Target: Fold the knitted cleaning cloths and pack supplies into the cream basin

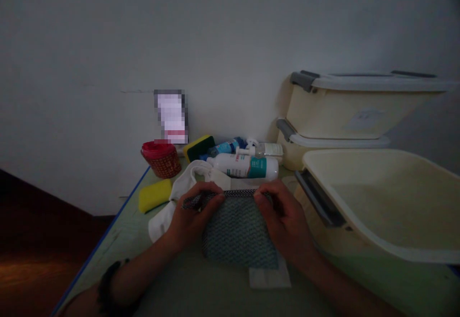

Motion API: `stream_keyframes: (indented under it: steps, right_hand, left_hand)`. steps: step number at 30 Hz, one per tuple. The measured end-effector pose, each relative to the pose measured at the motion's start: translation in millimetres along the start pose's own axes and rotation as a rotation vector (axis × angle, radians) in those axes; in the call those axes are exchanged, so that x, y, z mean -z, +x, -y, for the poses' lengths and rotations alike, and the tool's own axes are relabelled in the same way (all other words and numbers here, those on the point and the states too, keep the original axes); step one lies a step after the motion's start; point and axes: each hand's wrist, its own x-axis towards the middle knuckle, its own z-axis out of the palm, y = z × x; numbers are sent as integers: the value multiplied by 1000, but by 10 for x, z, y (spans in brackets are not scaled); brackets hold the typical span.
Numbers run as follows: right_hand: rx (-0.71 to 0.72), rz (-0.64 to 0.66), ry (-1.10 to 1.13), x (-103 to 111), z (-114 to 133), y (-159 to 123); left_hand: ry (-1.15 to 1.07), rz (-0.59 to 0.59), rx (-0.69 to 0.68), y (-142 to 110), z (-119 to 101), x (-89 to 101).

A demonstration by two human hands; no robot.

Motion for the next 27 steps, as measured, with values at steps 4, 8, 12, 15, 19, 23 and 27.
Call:
stream_keyframes:
  steps: [4,8,12,15,19,23,27]
  right_hand:
    - [-37,-7,-55,0,15,0]
    - [-104,13,-69,3,39,0]
    - [-140,29,-53,4,52,-7]
    - [-149,45,-27,-6,29,-24]
    - [-229,44,83,-39,-22,-42]
    - [-371,94,219,-51,-31,-9]
    - [-546,294,373,-25,4,50]
  left_hand:
    - [-36,37,-6,-10,-20,-7]
    - [-50,58,10,-14,-29,-8]
    - [-41,48,18,-16,-16,-12]
    - [-43,21,38,-13,-8,-11]
    - [-40,-9,63,4,-11,-7]
    - [-89,10,159,29,-14,-10]
    - [-276,23,318,56,20,-1]
